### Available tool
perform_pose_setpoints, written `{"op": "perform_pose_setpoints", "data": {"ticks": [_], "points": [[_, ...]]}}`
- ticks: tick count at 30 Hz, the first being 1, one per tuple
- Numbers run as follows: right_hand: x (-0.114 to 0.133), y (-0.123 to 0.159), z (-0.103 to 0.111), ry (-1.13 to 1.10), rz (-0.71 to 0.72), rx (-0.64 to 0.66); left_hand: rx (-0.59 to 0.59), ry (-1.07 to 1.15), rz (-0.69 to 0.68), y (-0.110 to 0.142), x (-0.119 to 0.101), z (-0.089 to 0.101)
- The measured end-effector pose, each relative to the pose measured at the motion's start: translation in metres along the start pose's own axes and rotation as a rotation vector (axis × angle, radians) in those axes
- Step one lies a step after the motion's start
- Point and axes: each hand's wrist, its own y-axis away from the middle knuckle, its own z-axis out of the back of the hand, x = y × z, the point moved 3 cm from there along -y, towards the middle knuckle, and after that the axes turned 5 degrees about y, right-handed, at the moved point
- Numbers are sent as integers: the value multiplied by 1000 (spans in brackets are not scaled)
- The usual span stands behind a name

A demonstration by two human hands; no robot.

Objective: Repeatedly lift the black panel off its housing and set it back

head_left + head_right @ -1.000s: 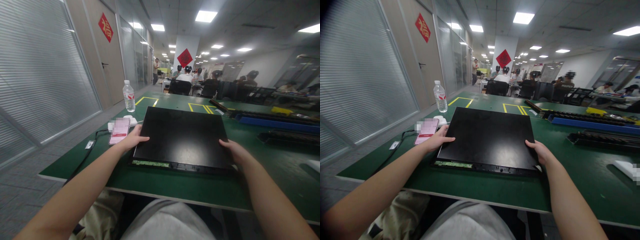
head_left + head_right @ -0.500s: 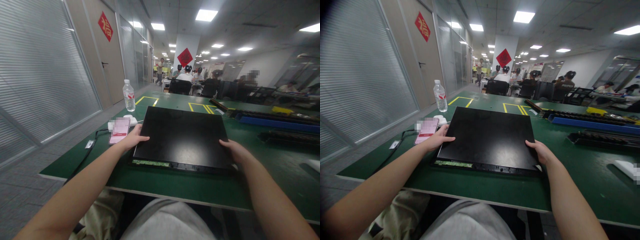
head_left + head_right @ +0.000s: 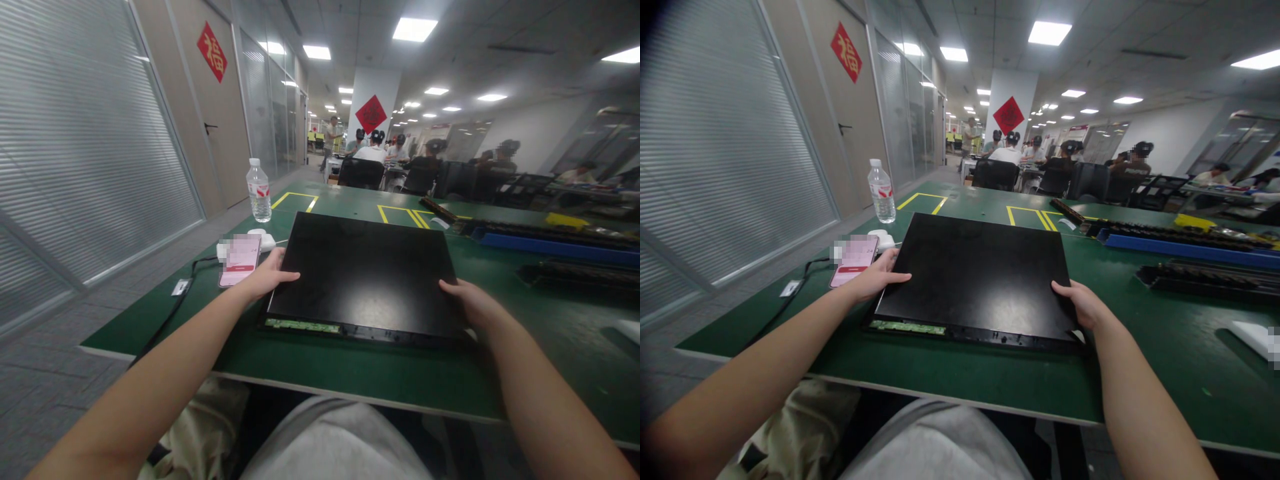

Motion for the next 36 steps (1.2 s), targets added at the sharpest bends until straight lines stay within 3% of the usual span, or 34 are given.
{"op": "perform_pose_setpoints", "data": {"ticks": [36], "points": [[-2, -3, 1, -4, 21, 5, -20, 10, 16, 2, -4, -2]]}}
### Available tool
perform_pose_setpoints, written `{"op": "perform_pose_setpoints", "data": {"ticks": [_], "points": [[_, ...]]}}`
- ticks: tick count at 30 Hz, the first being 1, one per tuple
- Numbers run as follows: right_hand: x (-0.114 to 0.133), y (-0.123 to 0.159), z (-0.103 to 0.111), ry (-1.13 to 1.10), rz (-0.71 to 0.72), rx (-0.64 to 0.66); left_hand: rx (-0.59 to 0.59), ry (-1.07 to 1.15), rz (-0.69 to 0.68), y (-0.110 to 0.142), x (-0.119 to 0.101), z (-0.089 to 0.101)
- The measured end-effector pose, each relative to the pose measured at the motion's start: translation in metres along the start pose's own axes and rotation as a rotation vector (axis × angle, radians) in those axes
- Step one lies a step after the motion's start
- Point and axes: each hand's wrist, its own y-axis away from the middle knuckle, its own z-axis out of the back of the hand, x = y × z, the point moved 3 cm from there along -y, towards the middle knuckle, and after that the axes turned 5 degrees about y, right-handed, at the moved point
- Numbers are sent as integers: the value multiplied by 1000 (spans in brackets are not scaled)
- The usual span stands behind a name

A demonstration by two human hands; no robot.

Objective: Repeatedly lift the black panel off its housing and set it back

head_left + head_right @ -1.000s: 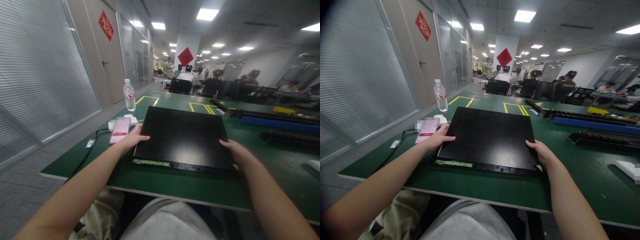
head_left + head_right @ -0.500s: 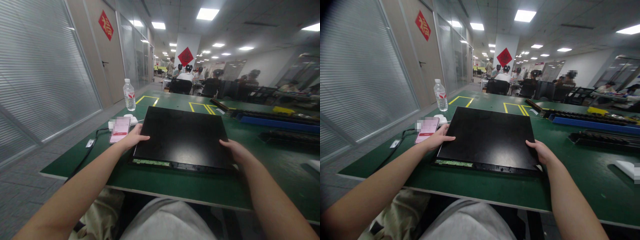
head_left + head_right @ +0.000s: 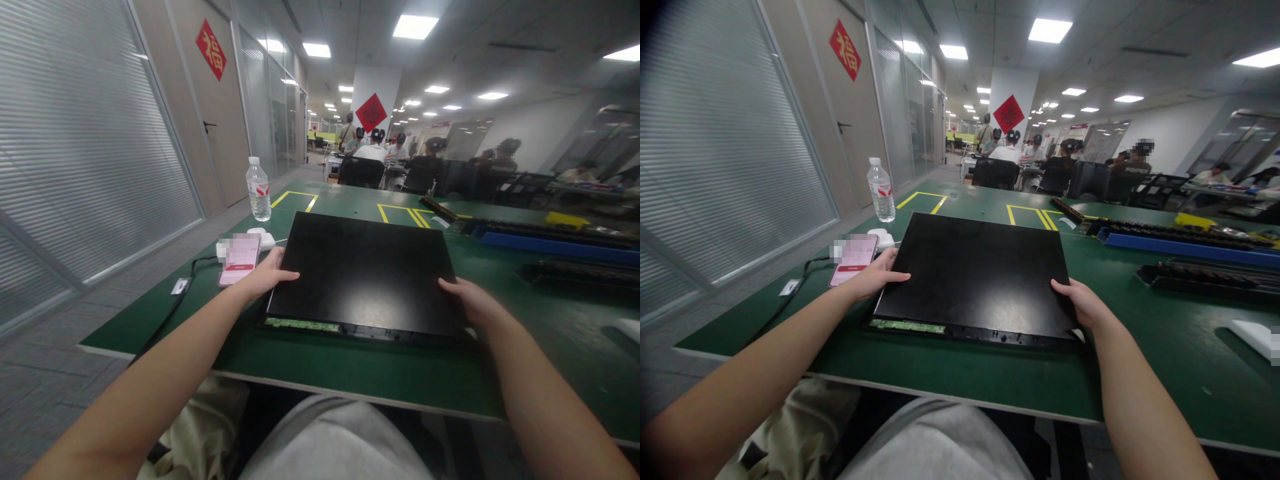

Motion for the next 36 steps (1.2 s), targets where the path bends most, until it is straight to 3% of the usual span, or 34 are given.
{"op": "perform_pose_setpoints", "data": {"ticks": [36], "points": [[3, 3, -3, -20, 9, -2, -10, 4, -1, -3, 3, 3]]}}
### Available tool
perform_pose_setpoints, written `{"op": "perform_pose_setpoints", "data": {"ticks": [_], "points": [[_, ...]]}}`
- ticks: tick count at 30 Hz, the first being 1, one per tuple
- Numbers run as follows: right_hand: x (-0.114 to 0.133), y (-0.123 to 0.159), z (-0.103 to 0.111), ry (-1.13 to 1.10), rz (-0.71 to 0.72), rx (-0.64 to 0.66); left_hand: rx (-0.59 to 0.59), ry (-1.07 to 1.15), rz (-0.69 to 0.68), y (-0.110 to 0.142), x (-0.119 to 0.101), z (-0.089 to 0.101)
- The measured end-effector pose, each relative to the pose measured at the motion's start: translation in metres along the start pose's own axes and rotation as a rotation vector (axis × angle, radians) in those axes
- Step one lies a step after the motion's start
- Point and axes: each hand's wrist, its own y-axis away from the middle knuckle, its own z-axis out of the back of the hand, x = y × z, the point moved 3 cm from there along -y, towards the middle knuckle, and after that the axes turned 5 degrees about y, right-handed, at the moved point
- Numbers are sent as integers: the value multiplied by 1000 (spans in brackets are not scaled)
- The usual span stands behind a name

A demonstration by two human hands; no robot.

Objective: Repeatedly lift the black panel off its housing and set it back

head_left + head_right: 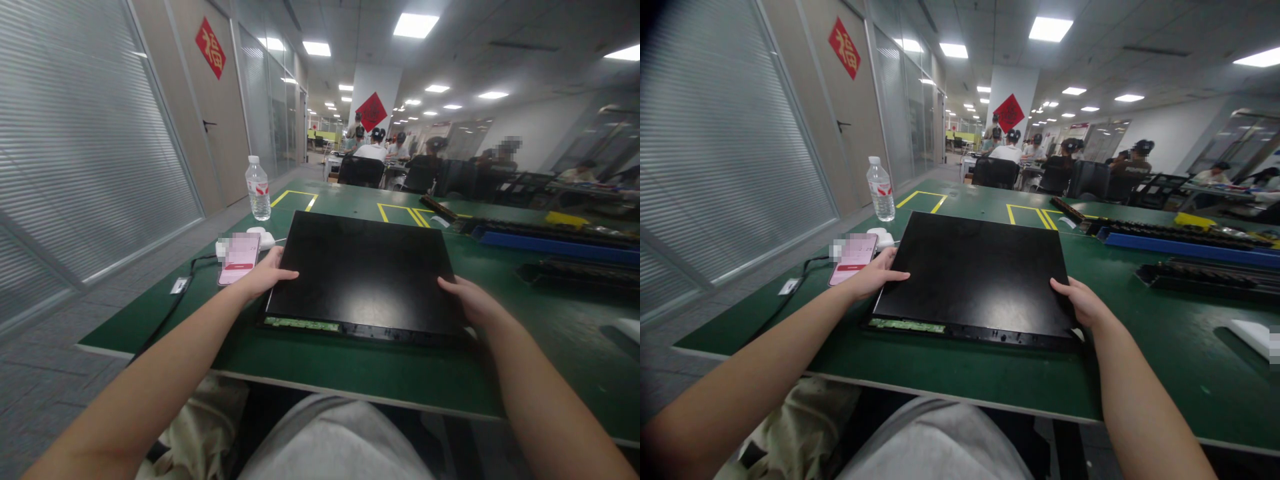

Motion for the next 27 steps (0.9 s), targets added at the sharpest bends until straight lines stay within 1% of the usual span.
{"op": "perform_pose_setpoints", "data": {"ticks": [10, 16, 21, 27], "points": [[-2, -4, 2, 17, 30, -1, -12, 8, -4, 0, 0, 0], [-3, -4, 3, 13, 12, -1, 3, -1, -7, 0, 0, 0], [-2, -3, 2, 20, 26, 14, 3, -9, -8, 1, -1, -1], [-1, -1, 1, 26, 18, -16, -1, -18, -8, 2, -2, -2]]}}
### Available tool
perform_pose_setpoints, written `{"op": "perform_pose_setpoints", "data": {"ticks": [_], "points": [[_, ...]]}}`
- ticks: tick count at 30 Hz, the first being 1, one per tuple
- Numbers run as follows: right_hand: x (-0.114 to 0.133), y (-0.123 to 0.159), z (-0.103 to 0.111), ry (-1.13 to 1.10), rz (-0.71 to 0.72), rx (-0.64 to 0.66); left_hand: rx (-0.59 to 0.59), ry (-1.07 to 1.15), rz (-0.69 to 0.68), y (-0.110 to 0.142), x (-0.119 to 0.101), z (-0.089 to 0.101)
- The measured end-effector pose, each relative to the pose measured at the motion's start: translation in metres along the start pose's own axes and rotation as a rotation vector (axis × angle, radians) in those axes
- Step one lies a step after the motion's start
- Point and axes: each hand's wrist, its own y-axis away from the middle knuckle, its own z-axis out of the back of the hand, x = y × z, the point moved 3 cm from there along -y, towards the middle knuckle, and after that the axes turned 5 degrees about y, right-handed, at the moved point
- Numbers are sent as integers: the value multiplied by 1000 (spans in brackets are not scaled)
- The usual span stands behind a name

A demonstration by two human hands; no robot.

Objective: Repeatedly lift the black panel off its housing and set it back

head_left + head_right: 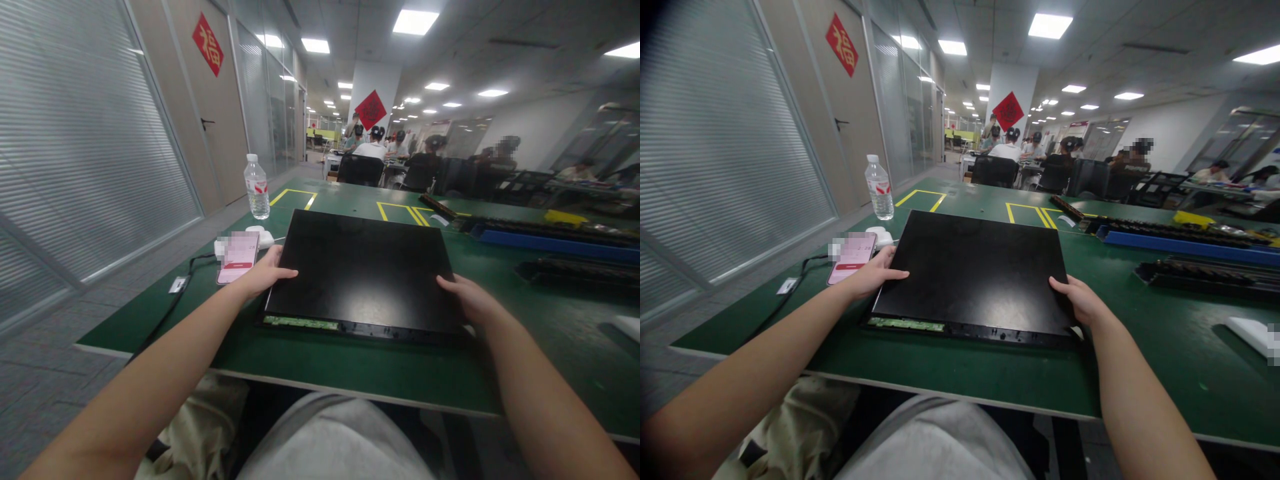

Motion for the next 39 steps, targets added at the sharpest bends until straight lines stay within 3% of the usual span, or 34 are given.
{"op": "perform_pose_setpoints", "data": {"ticks": [10, 39], "points": [[0, -1, 0, -22, 2, 32, 7, 11, 0, -3, 3, 2], [4, 4, -3, 1, 37, -45, -3, -1, -37, -4, 4, 3]]}}
